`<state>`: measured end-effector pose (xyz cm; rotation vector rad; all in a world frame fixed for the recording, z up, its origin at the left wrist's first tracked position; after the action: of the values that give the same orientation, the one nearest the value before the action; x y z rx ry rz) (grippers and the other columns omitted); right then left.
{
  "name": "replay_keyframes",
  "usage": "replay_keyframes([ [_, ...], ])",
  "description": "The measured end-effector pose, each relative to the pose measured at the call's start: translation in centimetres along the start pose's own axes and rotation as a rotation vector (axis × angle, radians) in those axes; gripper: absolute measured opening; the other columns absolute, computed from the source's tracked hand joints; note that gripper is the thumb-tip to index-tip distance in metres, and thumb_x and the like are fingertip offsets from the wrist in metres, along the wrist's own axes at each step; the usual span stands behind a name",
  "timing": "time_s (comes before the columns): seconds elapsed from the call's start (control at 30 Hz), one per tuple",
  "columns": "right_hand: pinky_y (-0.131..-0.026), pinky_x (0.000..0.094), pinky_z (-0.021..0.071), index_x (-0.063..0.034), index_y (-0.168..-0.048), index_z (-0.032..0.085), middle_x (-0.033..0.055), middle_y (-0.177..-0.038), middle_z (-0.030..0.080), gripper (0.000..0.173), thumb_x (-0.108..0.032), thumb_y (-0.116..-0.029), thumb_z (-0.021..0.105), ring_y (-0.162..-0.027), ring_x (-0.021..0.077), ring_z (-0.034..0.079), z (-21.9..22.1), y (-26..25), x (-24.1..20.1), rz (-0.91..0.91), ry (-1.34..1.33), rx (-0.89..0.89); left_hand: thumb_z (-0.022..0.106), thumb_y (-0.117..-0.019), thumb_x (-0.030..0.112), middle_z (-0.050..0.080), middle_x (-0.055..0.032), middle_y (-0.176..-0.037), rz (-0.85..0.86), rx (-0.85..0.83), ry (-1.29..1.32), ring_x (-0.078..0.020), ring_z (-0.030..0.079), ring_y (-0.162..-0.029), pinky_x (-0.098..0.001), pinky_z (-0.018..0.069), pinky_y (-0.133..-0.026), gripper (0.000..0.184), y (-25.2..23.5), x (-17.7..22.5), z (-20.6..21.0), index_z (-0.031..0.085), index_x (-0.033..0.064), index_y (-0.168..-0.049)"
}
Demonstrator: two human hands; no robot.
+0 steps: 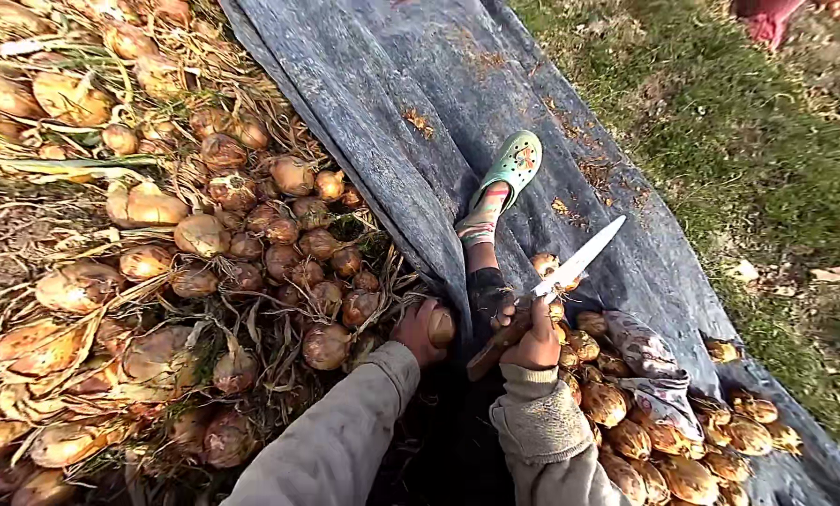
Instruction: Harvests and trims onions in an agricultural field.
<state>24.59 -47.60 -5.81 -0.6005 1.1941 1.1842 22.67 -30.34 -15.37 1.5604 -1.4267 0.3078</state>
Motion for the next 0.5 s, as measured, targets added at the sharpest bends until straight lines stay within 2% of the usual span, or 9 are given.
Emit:
replay_keyframes([
  [0.07, -0.050, 0.0231, 0.0528, -0.0147, -0.095, 0.056, -0.0026, -0.065, 0.063, 0.046, -0.035, -0.1124, 0.018, -0.051, 0.0088, 0.060, 0.1, 1.3, -0.5, 0.038, 0.034, -0.030, 0.097, -0.0643, 0.028, 0.053, -0.0207, -0.146, 0.100, 0.175, 0.185, -0.0331, 0.059, -0.128, -0.0494, 0.0493, -0.108, 0.102, 4.3, -0.9, -4.0, 0.046, 0.0089, -0.150],
  [0.13, -0.048, 0.0227, 0.0534, -0.0126, -0.097, 0.056, -0.0005, -0.069, 0.066, 0.046, -0.033, -0.1123, 0.018, -0.053, 0.0090, 0.061, 1.0, 2.9, -0.7, 0.075, 0.091, -0.090, 0.098, -0.0565, 0.023, 0.059, -0.0190, -0.139, 0.203, 0.311, 0.383, -0.0261, 0.061, -0.126, -0.0415, 0.0498, -0.109, 0.102, 9.2, -2.7, -7.5, 0.049, 0.0035, -0.144],
  [0.2, -0.049, 0.0233, 0.0540, -0.0098, -0.097, 0.058, 0.0015, -0.072, 0.066, 0.040, -0.025, -0.1103, 0.024, -0.054, 0.0098, 0.062, 2.6, 4.9, -0.3, 0.113, 0.172, -0.187, 0.096, -0.0516, 0.020, 0.056, -0.0190, -0.140, 0.240, 0.322, 0.560, -0.0223, 0.059, -0.126, -0.0365, 0.0508, -0.107, 0.107, 13.5, -5.1, -9.3, 0.047, 0.0025, -0.145],
  [0.3, -0.053, 0.0248, 0.0552, -0.0043, -0.098, 0.062, 0.0007, -0.064, 0.063, 0.022, -0.010, -0.1013, 0.040, -0.053, 0.0100, 0.062, 6.2, 8.9, 1.8, 0.201, 0.333, -0.339, 0.095, -0.0495, 0.021, 0.061, -0.0095, -0.137, 0.286, 0.249, 0.749, -0.0108, 0.064, -0.121, -0.0276, 0.0553, -0.102, 0.111, 18.9, -7.8, -11.0, 0.043, 0.0011, -0.145],
  [0.37, -0.059, 0.0258, 0.0572, -0.0018, -0.105, 0.059, -0.0001, -0.069, 0.064, 0.014, -0.006, -0.0992, 0.047, -0.059, 0.0095, 0.063, 9.3, 12.4, 4.1, 0.310, 0.434, -0.510, 0.097, -0.0517, 0.035, 0.061, -0.0066, -0.137, 0.371, 0.253, 0.843, -0.0090, 0.064, -0.120, -0.0273, 0.0566, -0.101, 0.118, 21.8, -9.0, -12.0, 0.038, -0.0016, -0.147],
  [0.43, -0.062, 0.0263, 0.0587, 0.0015, -0.120, 0.054, -0.0006, -0.079, 0.065, 0.025, -0.007, -0.0972, 0.052, -0.064, 0.0083, 0.064, 11.9, 16.0, 5.8, 0.379, 0.490, -0.654, 0.096, -0.0554, 0.043, 0.061, -0.0038, -0.136, 0.471, 0.294, 0.898, -0.0087, 0.064, -0.120, -0.0279, 0.0574, -0.101, 0.117, 24.3, -9.5, -13.3, 0.035, -0.0005, -0.146],
  [0.5, -0.064, 0.0261, 0.0590, 0.0042, -0.131, 0.048, -0.0002, -0.087, 0.065, 0.036, -0.007, -0.0967, 0.054, -0.066, 0.0070, 0.064, 14.2, 19.0, 6.7, 0.407, 0.499, -0.756, 0.093, -0.0646, 0.044, 0.063, 0.0037, -0.134, 0.582, 0.302, 0.941, -0.0070, 0.064, -0.120, -0.0285, 0.0571, -0.102, 0.101, 26.3, -9.5, -14.5, 0.039, 0.0082, -0.142],
])
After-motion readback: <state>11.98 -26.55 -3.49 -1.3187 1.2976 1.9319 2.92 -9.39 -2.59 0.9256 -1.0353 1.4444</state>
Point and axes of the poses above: each hand's wrist, its own y-axis away from the middle knuckle, its own z-axis out of the palm, x = y × z, the point moved 10 cm from there along -y, towards the middle knuckle
